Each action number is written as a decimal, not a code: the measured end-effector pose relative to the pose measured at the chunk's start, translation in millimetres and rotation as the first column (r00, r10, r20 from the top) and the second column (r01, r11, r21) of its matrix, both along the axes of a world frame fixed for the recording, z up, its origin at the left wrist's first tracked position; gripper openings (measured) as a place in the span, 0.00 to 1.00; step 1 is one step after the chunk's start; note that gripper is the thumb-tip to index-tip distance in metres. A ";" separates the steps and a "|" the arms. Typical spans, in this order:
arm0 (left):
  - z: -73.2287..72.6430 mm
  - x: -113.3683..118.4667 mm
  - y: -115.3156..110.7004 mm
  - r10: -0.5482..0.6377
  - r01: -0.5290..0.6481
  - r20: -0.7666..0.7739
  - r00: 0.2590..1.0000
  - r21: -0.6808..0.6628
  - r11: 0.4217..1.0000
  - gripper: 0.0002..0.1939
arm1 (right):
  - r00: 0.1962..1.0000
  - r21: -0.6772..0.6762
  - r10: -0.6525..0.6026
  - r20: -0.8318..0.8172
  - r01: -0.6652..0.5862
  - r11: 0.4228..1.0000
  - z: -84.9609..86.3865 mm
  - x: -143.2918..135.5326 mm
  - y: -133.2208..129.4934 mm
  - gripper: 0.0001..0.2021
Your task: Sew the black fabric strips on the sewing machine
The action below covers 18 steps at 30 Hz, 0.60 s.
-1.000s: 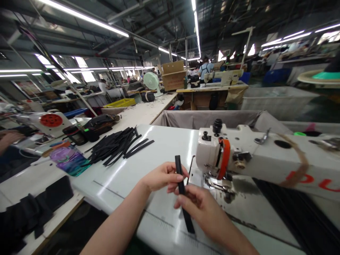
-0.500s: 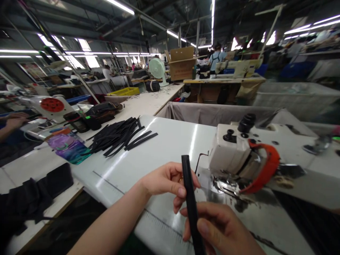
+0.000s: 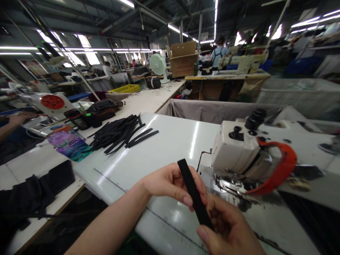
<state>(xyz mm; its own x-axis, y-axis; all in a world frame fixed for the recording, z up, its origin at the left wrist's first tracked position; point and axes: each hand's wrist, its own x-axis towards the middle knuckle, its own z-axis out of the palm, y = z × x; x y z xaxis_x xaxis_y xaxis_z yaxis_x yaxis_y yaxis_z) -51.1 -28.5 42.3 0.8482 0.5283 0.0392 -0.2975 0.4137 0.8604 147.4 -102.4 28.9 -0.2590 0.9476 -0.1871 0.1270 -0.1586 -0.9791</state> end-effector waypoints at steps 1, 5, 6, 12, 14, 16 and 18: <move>-0.3 0.1 -0.2 -0.008 0.008 0.010 1.000 -0.008 1.000 0.22 | 0.999 0.021 0.026 -0.025 -0.025 0.999 1.6 -0.3 -0.3 0.20; -0.6 0.2 -0.3 -0.019 0.020 0.055 0.998 -0.024 1.000 0.22 | 0.985 0.082 0.148 -0.090 -0.141 0.987 4.8 1.8 2.4 0.20; -0.5 0.3 -0.2 -0.018 0.019 0.062 0.998 -0.027 0.999 0.22 | 0.981 0.087 0.174 -0.090 -0.166 0.982 4.9 2.5 3.3 0.20; 0.6 0.6 0.2 -0.032 0.036 0.089 0.995 -0.042 0.998 0.23 | 0.967 0.118 0.229 -0.111 -0.216 0.969 3.1 2.3 3.8 0.22; 0.6 0.4 0.2 -0.032 0.036 0.092 0.995 -0.046 0.998 0.23 | 0.966 0.124 0.228 -0.120 -0.213 0.969 2.1 2.3 3.3 0.21; 0.8 0.2 0.2 -0.031 0.036 0.093 0.995 -0.050 0.998 0.23 | 0.964 0.133 0.235 -0.121 -0.219 0.967 1.5 2.8 3.6 0.21; 1.2 0.3 0.1 -0.030 0.035 0.088 0.996 -0.059 0.998 0.23 | 0.963 0.129 0.248 -0.107 -0.234 0.964 1.2 3.7 4.6 0.21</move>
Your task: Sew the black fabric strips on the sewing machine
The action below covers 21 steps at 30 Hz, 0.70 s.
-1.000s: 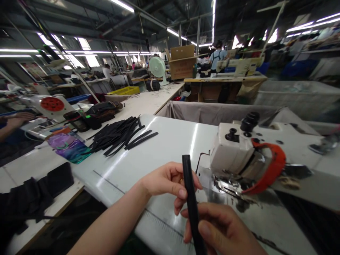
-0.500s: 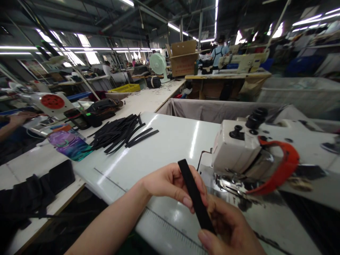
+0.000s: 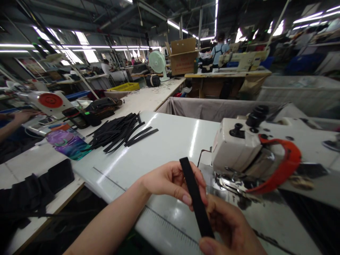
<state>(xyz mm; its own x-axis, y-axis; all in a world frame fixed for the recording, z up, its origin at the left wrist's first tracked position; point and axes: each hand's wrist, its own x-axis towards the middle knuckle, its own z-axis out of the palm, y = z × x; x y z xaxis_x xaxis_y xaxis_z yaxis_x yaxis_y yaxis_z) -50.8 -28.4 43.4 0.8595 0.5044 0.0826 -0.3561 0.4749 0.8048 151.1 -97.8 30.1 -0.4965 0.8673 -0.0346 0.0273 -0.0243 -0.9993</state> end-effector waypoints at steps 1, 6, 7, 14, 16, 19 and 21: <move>0.2 0.1 -0.1 0.001 -0.001 -0.005 1.000 -0.006 1.000 0.24 | 1.000 0.001 0.005 0.012 -0.005 1.000 -0.1 0.6 0.6 0.22; 0.7 0.7 -0.6 0.009 -0.010 -0.035 0.999 -0.024 1.000 0.25 | 0.998 0.003 0.047 0.028 -0.048 0.999 -1.3 3.1 1.7 0.22; 0.8 0.5 -0.6 0.012 -0.013 -0.039 0.999 -0.021 1.000 0.25 | 0.999 -0.002 0.050 0.016 -0.050 0.999 -2.2 3.4 1.3 0.21; 3.3 -1.1 -0.8 0.054 -0.047 -0.088 0.995 0.075 0.996 0.24 | 0.997 -0.094 -0.078 -0.007 0.077 0.993 -10.8 3.7 -2.5 0.23; 4.2 -0.1 -1.2 0.097 -0.086 -0.098 0.991 0.110 0.990 0.22 | 0.997 -0.087 -0.074 0.012 0.075 0.993 -10.8 2.1 -1.7 0.20; 4.6 1.1 -0.5 0.203 -0.187 -0.098 0.974 0.158 0.970 0.20 | 1.000 -0.095 0.006 0.013 -0.005 0.995 -8.3 -3.0 1.1 0.19; 3.7 -1.4 2.5 0.328 -0.295 -0.148 0.933 0.208 0.933 0.19 | 0.997 -0.101 0.025 0.074 -0.018 0.995 -6.9 -6.9 3.5 0.21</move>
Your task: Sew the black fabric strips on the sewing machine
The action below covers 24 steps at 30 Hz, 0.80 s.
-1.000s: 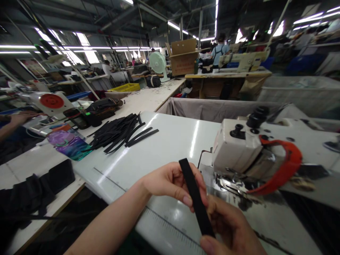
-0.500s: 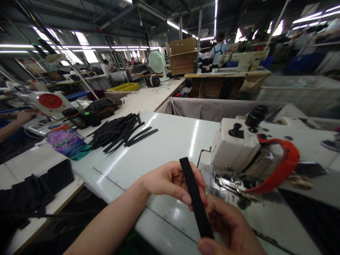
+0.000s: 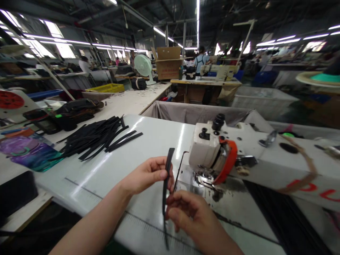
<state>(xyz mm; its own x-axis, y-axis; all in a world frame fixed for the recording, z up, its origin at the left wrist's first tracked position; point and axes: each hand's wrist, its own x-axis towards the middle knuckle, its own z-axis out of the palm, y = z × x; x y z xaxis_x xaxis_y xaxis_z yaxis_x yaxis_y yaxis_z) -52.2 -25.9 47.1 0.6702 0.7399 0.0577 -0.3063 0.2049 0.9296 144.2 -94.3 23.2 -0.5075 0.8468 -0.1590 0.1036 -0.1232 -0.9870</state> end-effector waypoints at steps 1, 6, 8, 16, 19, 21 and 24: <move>-1.0 -3.3 2.7 0.087 -0.085 -0.075 0.993 0.034 0.996 0.18 | 0.998 0.019 -0.012 0.058 0.011 1.000 0.3 -1.6 1.1 0.21; -13.5 -44.3 26.6 0.768 -0.420 -0.539 0.347 0.642 0.641 0.14 | 0.967 0.145 -0.033 0.254 -0.005 0.989 -0.2 -4.7 3.3 0.17; -20.0 -64.8 36.8 0.891 -0.341 -0.453 -0.034 0.843 0.416 0.17 | 0.968 0.133 0.002 0.253 -0.037 0.990 0.3 -4.8 2.5 0.16; -14.6 -36.9 32.8 0.980 -0.375 -0.052 0.193 0.919 0.123 0.15 | 0.945 0.146 0.054 0.323 -0.106 0.984 7.7 -3.9 1.6 0.13; -7.8 -8.1 2.1 0.867 -0.469 0.045 0.496 0.854 0.224 0.11 | 0.949 0.145 0.053 0.310 -0.103 0.984 5.8 -2.5 4.0 0.12; -9.9 3.4 -29.2 0.718 -0.527 0.089 0.691 0.742 0.415 0.09 | 0.960 0.129 0.058 0.276 -0.096 0.987 1.1 -1.9 6.2 0.12; -23.6 17.4 -87.9 0.129 -0.118 0.002 0.992 0.433 0.894 0.12 | 0.972 0.062 0.063 0.226 -0.079 0.995 -8.9 -1.6 10.0 0.12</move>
<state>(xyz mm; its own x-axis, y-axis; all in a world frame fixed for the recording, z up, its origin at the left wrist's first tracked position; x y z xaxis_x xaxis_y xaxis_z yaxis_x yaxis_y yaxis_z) -34.7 -113.7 23.5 0.5807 0.7230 0.3742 -0.2777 -0.2562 0.9259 142.6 -84.3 14.3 -0.5255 0.8228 -0.2167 0.3283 -0.0389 -0.9438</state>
